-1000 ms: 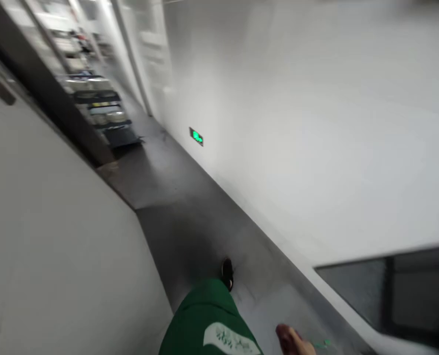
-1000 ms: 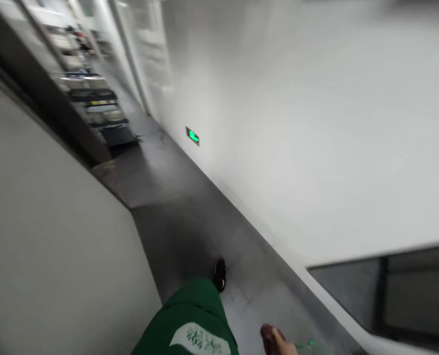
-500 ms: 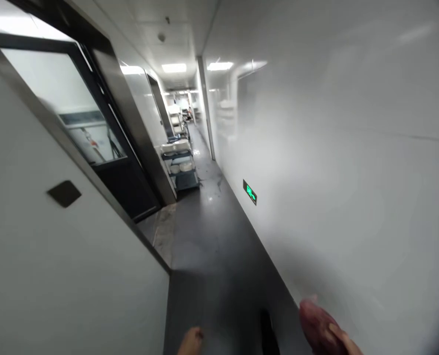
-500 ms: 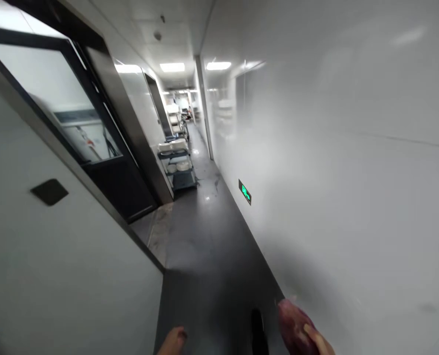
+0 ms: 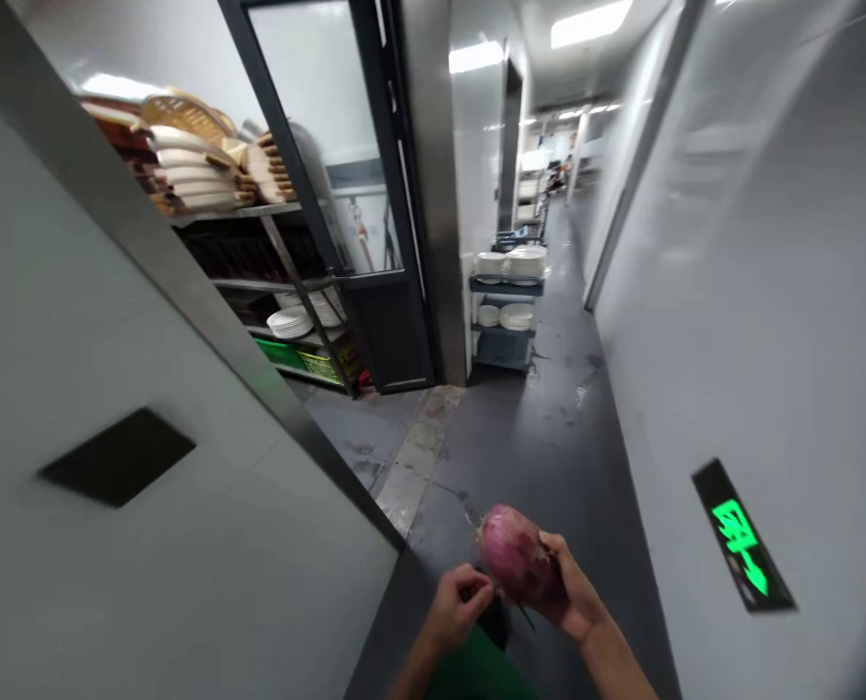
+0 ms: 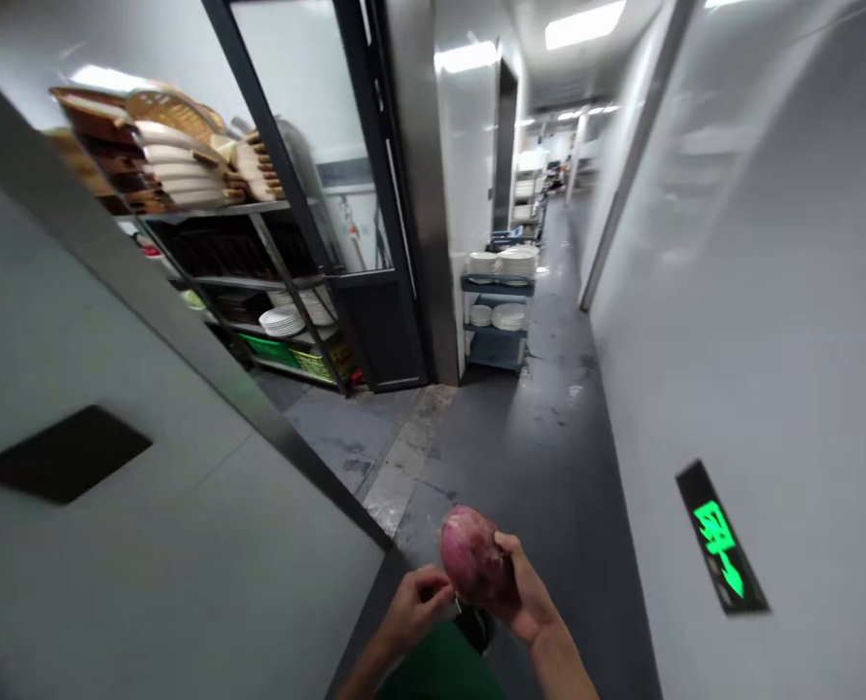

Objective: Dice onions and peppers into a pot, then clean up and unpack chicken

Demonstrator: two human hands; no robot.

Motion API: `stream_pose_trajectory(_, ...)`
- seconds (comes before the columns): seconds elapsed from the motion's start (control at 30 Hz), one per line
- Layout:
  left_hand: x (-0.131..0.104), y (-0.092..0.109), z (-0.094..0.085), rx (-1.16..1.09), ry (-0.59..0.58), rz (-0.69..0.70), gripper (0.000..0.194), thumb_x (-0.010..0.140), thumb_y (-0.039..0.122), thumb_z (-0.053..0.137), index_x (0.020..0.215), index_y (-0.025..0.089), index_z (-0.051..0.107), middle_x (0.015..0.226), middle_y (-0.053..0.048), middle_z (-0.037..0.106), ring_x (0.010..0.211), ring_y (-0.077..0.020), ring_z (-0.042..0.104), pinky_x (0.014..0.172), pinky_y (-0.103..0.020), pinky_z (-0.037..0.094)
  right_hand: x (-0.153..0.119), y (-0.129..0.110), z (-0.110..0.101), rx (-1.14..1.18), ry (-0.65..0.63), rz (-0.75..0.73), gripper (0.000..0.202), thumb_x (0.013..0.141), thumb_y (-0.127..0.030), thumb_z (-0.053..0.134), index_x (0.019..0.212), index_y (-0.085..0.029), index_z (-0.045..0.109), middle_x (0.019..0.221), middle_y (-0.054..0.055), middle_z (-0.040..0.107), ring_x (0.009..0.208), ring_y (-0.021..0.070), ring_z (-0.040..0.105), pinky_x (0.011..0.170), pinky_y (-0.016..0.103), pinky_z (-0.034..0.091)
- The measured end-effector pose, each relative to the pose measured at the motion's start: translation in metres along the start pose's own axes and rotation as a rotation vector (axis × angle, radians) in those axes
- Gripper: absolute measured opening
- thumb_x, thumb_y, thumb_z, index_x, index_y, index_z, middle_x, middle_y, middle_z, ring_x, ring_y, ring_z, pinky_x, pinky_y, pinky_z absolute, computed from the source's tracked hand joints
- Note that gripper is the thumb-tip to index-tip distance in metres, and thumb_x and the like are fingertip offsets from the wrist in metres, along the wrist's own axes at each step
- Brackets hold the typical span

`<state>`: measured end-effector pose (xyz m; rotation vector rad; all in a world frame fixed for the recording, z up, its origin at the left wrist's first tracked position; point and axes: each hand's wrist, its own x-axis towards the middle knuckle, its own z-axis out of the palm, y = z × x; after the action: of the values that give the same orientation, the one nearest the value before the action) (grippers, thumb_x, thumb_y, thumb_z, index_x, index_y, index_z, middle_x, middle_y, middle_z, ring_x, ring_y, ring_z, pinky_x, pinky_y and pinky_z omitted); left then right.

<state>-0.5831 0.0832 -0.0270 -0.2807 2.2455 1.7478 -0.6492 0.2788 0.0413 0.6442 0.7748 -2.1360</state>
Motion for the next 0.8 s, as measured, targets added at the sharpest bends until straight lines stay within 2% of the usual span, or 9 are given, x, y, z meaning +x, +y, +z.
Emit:
stream_pose_trajectory(0.07, 0.058, 0.011, -0.043, 0.013, 0.066, 0.032, 0.044, 0.084, 0.057, 0.064, 0.074, 0.015, 0.072, 0.074, -0.003, 0.054, 0.07, -0.015, 0.048, 0.068, -0.03, 0.04, 0.061, -0.041, 0.037, 0.036, -0.061, 0.076, 0.035, 0.07, -0.047, 0.079, 0.09, -0.018, 0.079, 0.09, 0.011, 0.082, 0.103, 0.0347, 0.076, 0.096, 0.055, 0.058)
stream_pose_trajectory(0.17, 0.137, 0.038, -0.105, 0.084, 0.114, 0.021, 0.031, 0.083, 0.044, 0.062, 0.072, 0.015, 0.066, 0.075, -0.002, 0.055, 0.073, -0.0149, 0.049, 0.068, -0.028, 0.038, 0.144, -0.097, 0.092, 0.106, -0.151, 0.16, 0.051, 0.065, -0.054, 0.079, 0.104, -0.021, 0.079, 0.113, 0.014, 0.08, 0.12, 0.0404, 0.07, 0.106, 0.069, 0.047)
stream_pose_trajectory(0.27, 0.211, 0.056, -0.17, 0.153, 0.17, -0.047, 0.021, 0.082, 0.034, 0.06, 0.071, 0.016, 0.062, 0.078, -0.002, 0.057, 0.075, -0.0154, 0.05, 0.071, -0.029, 0.038, 0.226, -0.148, 0.145, 0.112, -0.155, 0.219, 0.065, 0.059, -0.061, 0.08, 0.114, -0.026, 0.078, 0.128, 0.016, 0.076, 0.131, 0.0452, 0.063, 0.112, 0.076, 0.035)
stream_pose_trajectory(0.37, 0.282, 0.044, -0.239, 0.181, 0.282, -0.169, 0.019, 0.082, 0.031, 0.06, 0.069, 0.017, 0.059, 0.077, -0.003, 0.058, 0.076, -0.0169, 0.054, 0.074, -0.029, 0.039, 0.326, -0.194, 0.198, 0.05, -0.128, 0.25, 0.077, 0.059, -0.067, 0.079, 0.127, -0.03, 0.074, 0.137, 0.017, 0.071, 0.137, 0.0475, 0.057, 0.114, 0.078, 0.029)
stream_pose_trajectory(0.47, 0.345, 0.014, -0.314, 0.207, 0.52, -0.297, 0.024, 0.082, 0.037, 0.061, 0.066, 0.019, 0.054, 0.076, -0.004, 0.058, 0.076, -0.0191, 0.056, 0.074, -0.031, 0.041, 0.446, -0.23, 0.26, -0.011, -0.145, 0.317, 0.082, 0.061, -0.069, 0.077, 0.132, -0.029, 0.071, 0.14, 0.02, 0.068, 0.137, 0.0482, 0.057, 0.114, 0.078, 0.029)
stream_pose_trajectory(0.53, 0.377, -0.004, -0.367, 0.191, 0.717, -0.392, 0.03, 0.081, 0.044, 0.061, 0.065, 0.021, 0.051, 0.074, -0.005, 0.058, 0.075, -0.0207, 0.057, 0.074, -0.032, 0.043, 0.529, -0.245, 0.313, -0.056, -0.159, 0.397, 0.076, 0.063, -0.066, 0.076, 0.128, -0.026, 0.073, 0.136, 0.02, 0.071, 0.134, 0.0477, 0.06, 0.114, 0.077, 0.031)
stream_pose_trajectory(0.63, 0.402, -0.018, -0.443, 0.133, 0.96, -0.506, 0.04, 0.081, 0.058, 0.058, 0.063, 0.023, 0.05, 0.07, -0.006, 0.058, 0.072, -0.0228, 0.058, 0.072, -0.034, 0.046, 0.643, -0.251, 0.41, -0.187, -0.212, 0.54, 0.062, 0.07, -0.059, 0.073, 0.12, -0.022, 0.076, 0.128, 0.019, 0.074, 0.129, 0.0449, 0.064, 0.114, 0.075, 0.034)
stream_pose_trajectory(0.7, 0.407, -0.025, -0.487, 0.103, 1.112, -0.549, 0.047, 0.08, 0.066, 0.054, 0.062, 0.023, 0.053, 0.067, -0.006, 0.059, 0.069, -0.0232, 0.059, 0.07, -0.034, 0.048, 0.71, -0.242, 0.483, -0.276, -0.3, 0.654, 0.057, 0.075, -0.056, 0.072, 0.119, -0.019, 0.076, 0.128, 0.02, 0.074, 0.13, 0.043, 0.064, 0.115, 0.073, 0.034)
stream_pose_trajectory(0.8, 0.414, -0.045, -0.548, 0.053, 1.363, -0.604, 0.052, 0.077, 0.071, 0.051, 0.061, 0.023, 0.06, 0.063, -0.007, 0.061, 0.064, -0.0231, 0.061, 0.068, -0.034, 0.051, 0.798, -0.21, 0.591, -0.3, -0.422, 0.802, 0.049, 0.079, -0.051, 0.074, 0.115, -0.018, 0.077, 0.132, 0.019, 0.073, 0.134, 0.0398, 0.061, 0.117, 0.071, 0.033)
